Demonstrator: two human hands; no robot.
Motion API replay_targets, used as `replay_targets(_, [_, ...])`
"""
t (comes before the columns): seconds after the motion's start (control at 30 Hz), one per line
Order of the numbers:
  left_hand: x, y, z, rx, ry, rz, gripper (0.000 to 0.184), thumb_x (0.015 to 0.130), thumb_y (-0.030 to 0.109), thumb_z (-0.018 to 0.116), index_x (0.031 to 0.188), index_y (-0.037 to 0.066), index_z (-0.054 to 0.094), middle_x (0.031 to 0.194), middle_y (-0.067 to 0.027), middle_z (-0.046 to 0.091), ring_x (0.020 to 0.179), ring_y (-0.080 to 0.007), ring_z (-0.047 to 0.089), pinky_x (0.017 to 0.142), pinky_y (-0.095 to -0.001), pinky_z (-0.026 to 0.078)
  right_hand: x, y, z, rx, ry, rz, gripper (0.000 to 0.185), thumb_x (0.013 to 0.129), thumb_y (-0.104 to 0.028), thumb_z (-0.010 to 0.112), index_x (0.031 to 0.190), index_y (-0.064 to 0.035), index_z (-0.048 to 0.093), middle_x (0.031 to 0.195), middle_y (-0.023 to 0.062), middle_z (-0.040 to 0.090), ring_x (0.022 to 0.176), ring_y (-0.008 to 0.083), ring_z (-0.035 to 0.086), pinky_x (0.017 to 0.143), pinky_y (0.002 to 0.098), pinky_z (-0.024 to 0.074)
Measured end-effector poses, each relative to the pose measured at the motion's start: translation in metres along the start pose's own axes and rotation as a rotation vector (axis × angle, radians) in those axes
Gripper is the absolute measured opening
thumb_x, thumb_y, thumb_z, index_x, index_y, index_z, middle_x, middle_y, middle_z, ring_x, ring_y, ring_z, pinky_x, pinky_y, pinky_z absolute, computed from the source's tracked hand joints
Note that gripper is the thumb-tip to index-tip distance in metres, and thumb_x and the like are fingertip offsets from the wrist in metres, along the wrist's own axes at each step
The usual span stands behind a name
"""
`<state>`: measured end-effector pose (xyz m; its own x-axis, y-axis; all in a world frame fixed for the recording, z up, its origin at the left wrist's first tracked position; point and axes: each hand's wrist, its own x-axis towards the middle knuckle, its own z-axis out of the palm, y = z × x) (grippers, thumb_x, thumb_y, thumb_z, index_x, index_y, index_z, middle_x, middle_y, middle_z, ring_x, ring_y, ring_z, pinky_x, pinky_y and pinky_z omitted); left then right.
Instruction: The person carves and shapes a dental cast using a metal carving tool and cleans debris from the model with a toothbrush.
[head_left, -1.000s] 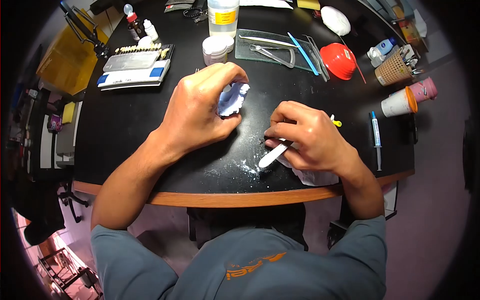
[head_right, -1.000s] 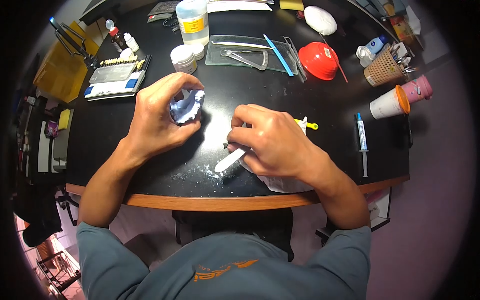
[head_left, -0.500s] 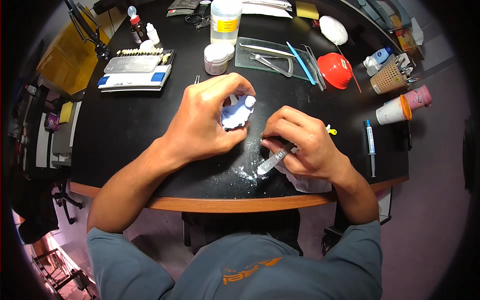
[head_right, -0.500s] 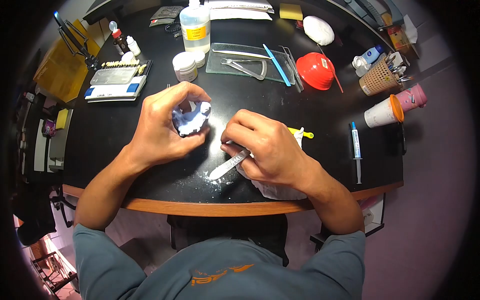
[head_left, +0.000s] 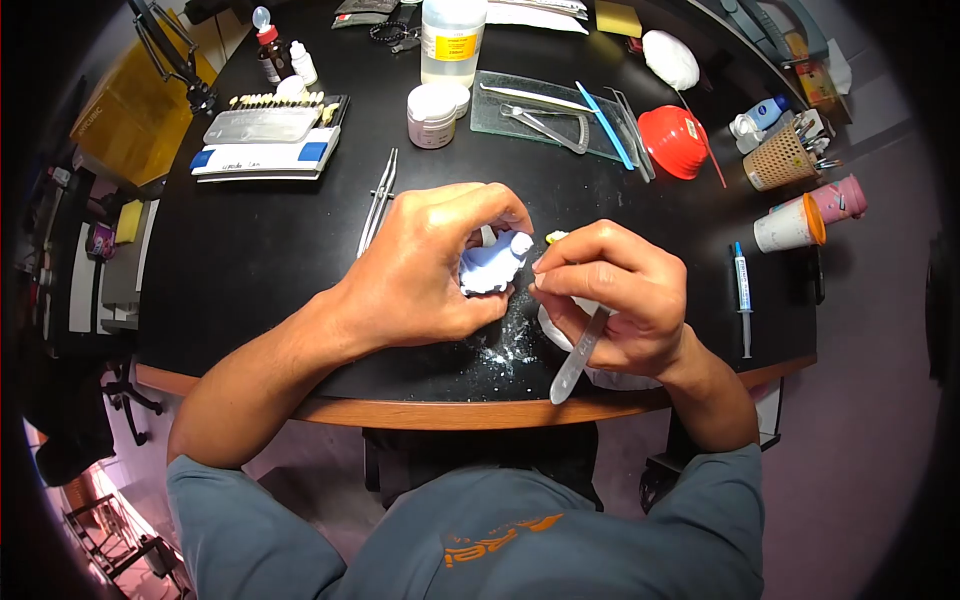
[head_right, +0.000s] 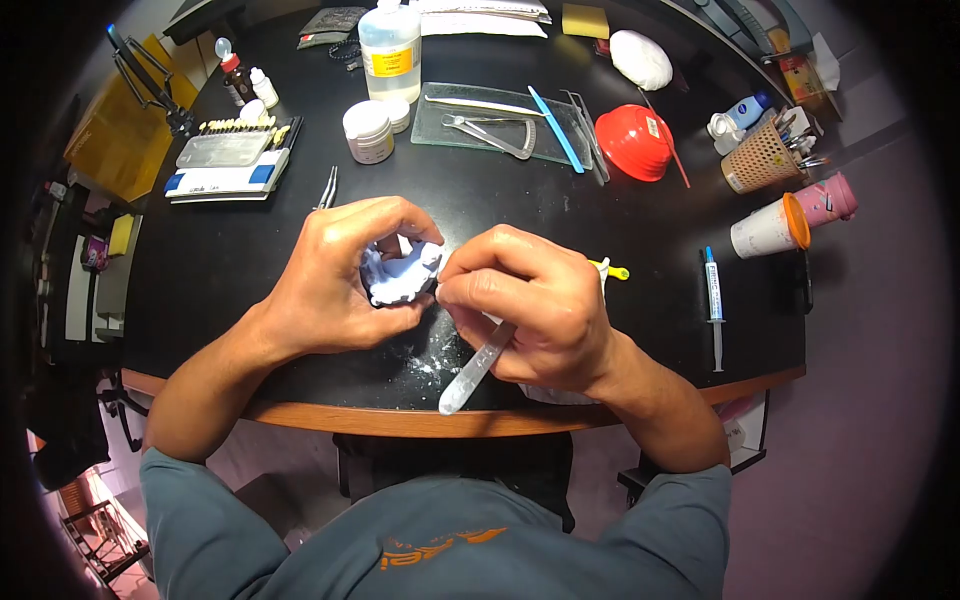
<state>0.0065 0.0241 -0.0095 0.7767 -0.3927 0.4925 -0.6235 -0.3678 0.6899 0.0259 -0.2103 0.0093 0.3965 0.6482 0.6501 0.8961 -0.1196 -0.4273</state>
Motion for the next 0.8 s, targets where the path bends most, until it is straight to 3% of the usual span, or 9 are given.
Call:
replay_targets(0.13, [-0.0023, 0.0003, 0.0016, -0.028, -0.052, 0.019, 0.045, 0.061, 0.005, 0.085, 0.103, 0.0, 0.07, 0.091, -0.0127, 0.07, 0.078, -0.0257, 0.071, 0.068, -0.0344, 0.056, 0.0005, -0.0024, -0.0038, -0.076, -0.056, -0.125, 0.021, 0.07, 0.003, 0.08, 0.09, -0.0016, 0.074, 0.091, 0.0101, 0.072, 0.066, 0.0212, 0.067, 0.056, 0.0329, 0.0531])
replay_targets(0.5, [-0.0056, -0.0038, 0.0042, -0.014, -0.049, 0.092, 0.047, 0.06, 0.005, 0.085, 0.104, -0.001, 0.072, 0.089, -0.0122, 0.067, 0.076, -0.0267, 0.068, 0.066, -0.0342, 0.055, -0.0018, 0.0044, 0.0001, -0.052, -0.128, -0.189, 0.024, 0.07, -0.001, 0.08, 0.094, -0.0006, 0.076, 0.093, 0.0111, 0.074, 0.074, 0.0241, 0.074, 0.062, 0.0348, 0.0576])
replay_targets(0.8, [-0.0019, 0.0046, -0.0044, -0.294, -0.193, -0.259, 0.057, 0.065, 0.008, 0.085, 0.12, 0.0, 0.07, 0.092, -0.0076, 0.072, 0.081, -0.013, 0.065, 0.069, -0.0304, 0.053, -0.002, 0.0047, -0.0046, 0.134, -0.131, 0.011, 0.021, 0.077, 0.002, 0.083, 0.096, -0.0006, 0.078, 0.098, 0.0135, 0.078, 0.081, 0.0285, 0.078, 0.071, 0.0347, 0.0621])
